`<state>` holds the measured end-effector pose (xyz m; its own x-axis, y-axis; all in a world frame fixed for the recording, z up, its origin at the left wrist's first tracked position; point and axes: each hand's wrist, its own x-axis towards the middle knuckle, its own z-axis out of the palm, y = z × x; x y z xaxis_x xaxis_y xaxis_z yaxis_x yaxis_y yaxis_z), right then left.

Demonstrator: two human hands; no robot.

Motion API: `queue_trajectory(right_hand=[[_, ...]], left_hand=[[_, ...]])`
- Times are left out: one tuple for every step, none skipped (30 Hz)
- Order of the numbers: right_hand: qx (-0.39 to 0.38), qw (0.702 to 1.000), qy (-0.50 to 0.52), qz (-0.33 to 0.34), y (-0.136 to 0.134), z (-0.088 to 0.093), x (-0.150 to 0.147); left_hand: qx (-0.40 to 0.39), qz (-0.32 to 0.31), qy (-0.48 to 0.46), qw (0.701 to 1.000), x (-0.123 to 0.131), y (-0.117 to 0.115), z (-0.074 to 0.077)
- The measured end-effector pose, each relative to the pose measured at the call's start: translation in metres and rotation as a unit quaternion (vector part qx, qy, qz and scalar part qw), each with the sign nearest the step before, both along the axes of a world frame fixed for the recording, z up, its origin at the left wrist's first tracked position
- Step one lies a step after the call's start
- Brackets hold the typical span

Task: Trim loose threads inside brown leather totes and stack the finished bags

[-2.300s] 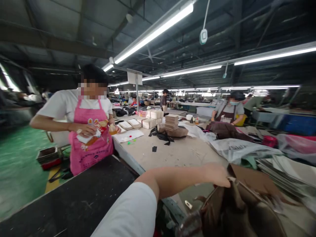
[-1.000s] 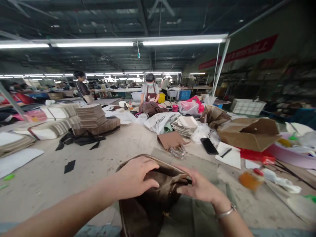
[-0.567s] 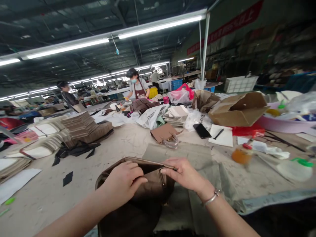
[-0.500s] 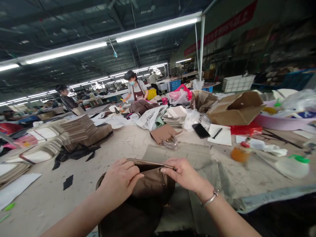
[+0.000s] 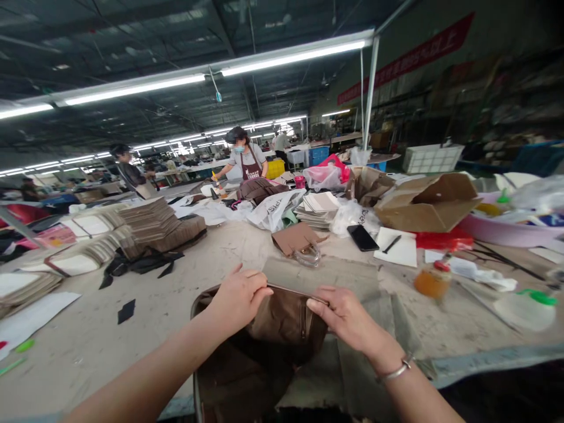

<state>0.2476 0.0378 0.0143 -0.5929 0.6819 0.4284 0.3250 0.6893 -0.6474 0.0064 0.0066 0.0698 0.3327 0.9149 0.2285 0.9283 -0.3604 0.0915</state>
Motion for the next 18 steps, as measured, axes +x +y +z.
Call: queue_trajectory(right_hand=[[-0.006,1.000,0.003,0.003,0.0000,-0.0002,0.0003],[-0.012,1.000,0.005,0.006,0.0002,-0.0005,0.0004],[-0.018,1.000,0.007,0.009,0.0004,-0.0008,0.0003],[-0.023,1.000,0.007,0.010,0.0007,-0.0011,0.0000],[-0.027,1.000,0.007,0.009,0.0009,-0.0014,-0.0005],[-0.031,0.999,0.006,0.006,0.0011,-0.0017,-0.0010],[-0.034,0.999,0.005,0.001,0.0013,-0.0020,-0.0014],[-0.036,0.999,0.004,-0.003,0.0014,-0.0022,-0.0017],[-0.039,0.999,0.004,-0.006,0.0015,-0.0024,-0.0018],[-0.042,0.999,0.004,-0.004,0.0014,-0.0025,-0.0016],[-0.046,0.999,0.005,0.000,0.0014,-0.0026,-0.0011],[-0.054,0.999,0.008,0.004,0.0013,-0.0025,-0.0004],[-0.063,0.998,0.012,0.005,0.0012,-0.0024,0.0005],[-0.072,0.997,0.015,0.002,0.0012,-0.0020,0.0012],[-0.078,0.997,0.019,-0.002,0.0013,-0.0014,0.0016],[-0.079,0.997,0.021,-0.006,0.0013,-0.0004,0.0014],[-0.074,0.997,0.021,-0.010,0.0014,0.0010,0.0003],[-0.062,0.998,0.018,-0.014,0.0015,0.0027,-0.0018]], left_hand=[[0.002,-0.001,-0.009,1.000,0.0002,0.0009,-0.0011],[0.004,0.000,-0.017,1.000,0.0003,0.0019,-0.0020],[0.006,0.001,-0.023,1.000,0.0002,0.0028,-0.0026],[0.007,0.001,-0.027,1.000,0.0001,0.0036,-0.0031],[0.008,0.001,-0.030,1.000,0.0000,0.0042,-0.0033],[0.009,0.002,-0.031,0.999,-0.0001,0.0046,-0.0032],[0.009,0.002,-0.033,0.999,-0.0001,0.0047,-0.0031],[0.010,0.003,-0.034,0.999,0.0000,0.0047,-0.0028],[0.011,0.004,-0.035,0.999,0.0001,0.0044,-0.0025],[0.013,0.003,-0.036,0.999,0.0003,0.0041,-0.0022],[0.015,0.001,-0.037,0.999,0.0005,0.0038,-0.0020],[0.018,-0.001,-0.038,0.999,0.0006,0.0035,-0.0018],[0.020,-0.004,-0.038,0.999,0.0007,0.0033,-0.0017],[0.022,-0.005,-0.038,0.999,0.0008,0.0032,-0.0016],[0.024,-0.004,-0.037,0.999,0.0008,0.0032,-0.0016],[0.026,-0.003,-0.036,0.999,0.0009,0.0031,-0.0017],[0.028,0.000,-0.033,0.999,0.0010,0.0029,-0.0018],[0.030,0.003,-0.031,0.999,0.0012,0.0027,-0.0019]])
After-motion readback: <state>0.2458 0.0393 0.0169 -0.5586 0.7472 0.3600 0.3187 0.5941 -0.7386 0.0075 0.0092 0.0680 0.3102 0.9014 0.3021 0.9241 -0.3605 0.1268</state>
